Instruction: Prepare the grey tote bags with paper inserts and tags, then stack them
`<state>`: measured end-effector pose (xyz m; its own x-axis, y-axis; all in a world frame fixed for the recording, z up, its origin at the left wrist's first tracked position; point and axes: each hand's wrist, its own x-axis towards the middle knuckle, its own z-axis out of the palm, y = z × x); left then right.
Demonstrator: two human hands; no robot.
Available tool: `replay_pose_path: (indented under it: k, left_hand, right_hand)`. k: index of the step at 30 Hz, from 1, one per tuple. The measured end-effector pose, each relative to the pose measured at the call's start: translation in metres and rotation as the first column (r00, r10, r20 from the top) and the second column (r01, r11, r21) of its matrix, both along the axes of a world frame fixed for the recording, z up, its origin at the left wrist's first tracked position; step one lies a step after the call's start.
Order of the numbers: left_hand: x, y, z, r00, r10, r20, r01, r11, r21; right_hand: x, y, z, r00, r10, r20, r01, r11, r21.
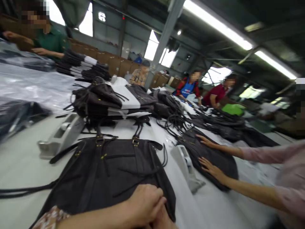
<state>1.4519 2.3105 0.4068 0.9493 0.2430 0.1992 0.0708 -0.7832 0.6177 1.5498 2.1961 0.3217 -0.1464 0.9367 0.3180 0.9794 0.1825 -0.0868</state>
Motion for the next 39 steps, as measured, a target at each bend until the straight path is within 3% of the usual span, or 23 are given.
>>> replay_pose_path:
  k: [2, 5, 6, 8, 10, 13, 16, 18, 20, 24, 26, 28, 29, 30, 31, 33, 34, 36, 39]
  left_hand:
    - [0.005, 0.0, -0.013, 0.998, 0.066, 0.004, -0.065, 0.995, -0.081]
    - [0.009, 0.0, -0.026, 0.994, 0.106, 0.027, -0.098, 0.976, -0.196]
    - [0.009, 0.0, -0.028, 0.994, 0.104, 0.042, -0.092, 0.97, -0.226]
    - [0.008, -0.001, -0.028, 0.993, 0.087, 0.082, -0.062, 0.963, -0.262]
    - [0.005, -0.004, -0.027, 0.99, 0.045, 0.136, -0.009, 0.968, -0.249]
    - [-0.001, -0.017, -0.025, 0.98, -0.048, 0.192, 0.075, 0.988, -0.135]
    - [-0.004, -0.04, -0.033, 0.966, -0.15, 0.209, 0.119, 0.981, 0.155]
    - [-0.003, -0.056, -0.042, 0.956, -0.227, 0.187, 0.146, 0.918, 0.369]
    - [-0.001, -0.067, -0.053, 0.956, -0.265, 0.129, 0.179, 0.87, 0.459]
    - [0.001, -0.072, -0.066, 0.961, -0.262, 0.091, 0.201, 0.882, 0.425]
    - [0.002, -0.068, -0.069, 0.951, -0.274, 0.142, 0.219, 0.924, 0.314]
    - [0.005, -0.061, -0.068, 0.962, -0.19, 0.196, 0.188, 0.982, 0.025]
    - [0.008, -0.056, -0.067, 0.978, -0.094, 0.187, 0.127, 0.976, -0.174]
    - [0.012, -0.052, -0.065, 0.992, 0.023, 0.128, 0.027, 0.925, -0.379]
    - [0.018, -0.047, -0.062, 0.991, 0.13, 0.026, -0.094, 0.829, -0.551]
    - [0.032, -0.039, -0.057, 0.956, 0.222, -0.191, -0.289, 0.613, -0.735]
    - [0.04, -0.036, -0.055, 0.94, 0.208, -0.269, -0.34, 0.545, -0.767]
    - [0.056, -0.032, -0.051, 0.929, 0.135, -0.345, -0.364, 0.508, -0.781]
    - [0.074, -0.029, -0.047, 0.928, 0.042, -0.371, -0.332, 0.549, -0.767]
  right_hand:
    - [0.001, -0.01, 0.016, 0.997, 0.054, -0.055, -0.048, 0.993, 0.103]
    - [0.002, -0.019, 0.056, 0.985, 0.072, -0.157, -0.034, 0.972, 0.233]
    - [0.003, -0.024, 0.072, 0.984, 0.018, -0.178, 0.032, 0.962, 0.271]
    - [0.007, -0.041, 0.1, 0.948, -0.214, -0.236, 0.28, 0.913, 0.297]
    - [0.009, -0.06, 0.115, 0.83, -0.459, -0.316, 0.531, 0.824, 0.199]
    - [0.006, -0.076, 0.103, 0.689, -0.616, -0.381, 0.648, 0.76, -0.056]
    - [0.0, -0.075, 0.067, 0.631, -0.625, -0.459, 0.68, 0.73, -0.059]
    - [0.001, -0.072, 0.049, 0.601, -0.629, -0.493, 0.714, 0.699, -0.022]
    - [0.004, -0.07, 0.045, 0.589, -0.64, -0.494, 0.719, 0.694, -0.043]
    - [0.013, -0.064, 0.063, 0.581, -0.706, -0.406, 0.716, 0.68, -0.157]
    - [0.015, -0.059, 0.064, 0.567, -0.746, -0.35, 0.736, 0.649, -0.191]
    - [0.017, -0.055, 0.055, 0.582, -0.735, -0.347, 0.74, 0.656, -0.149]
    - [0.017, -0.054, 0.047, 0.6, -0.71, -0.369, 0.734, 0.672, -0.099]
    - [0.018, -0.053, 0.039, 0.618, -0.677, -0.4, 0.726, 0.687, -0.04]
    - [0.019, -0.053, 0.032, 0.634, -0.641, -0.433, 0.718, 0.696, 0.021]
    - [0.02, -0.053, 0.021, 0.651, -0.588, -0.48, 0.711, 0.694, 0.114]
    - [0.02, -0.053, 0.017, 0.659, -0.571, -0.49, 0.709, 0.689, 0.151]
    - [0.021, -0.055, 0.013, 0.693, -0.542, -0.475, 0.693, 0.682, 0.233]
    - [0.027, -0.063, 0.017, 0.767, -0.494, -0.41, 0.626, 0.717, 0.306]
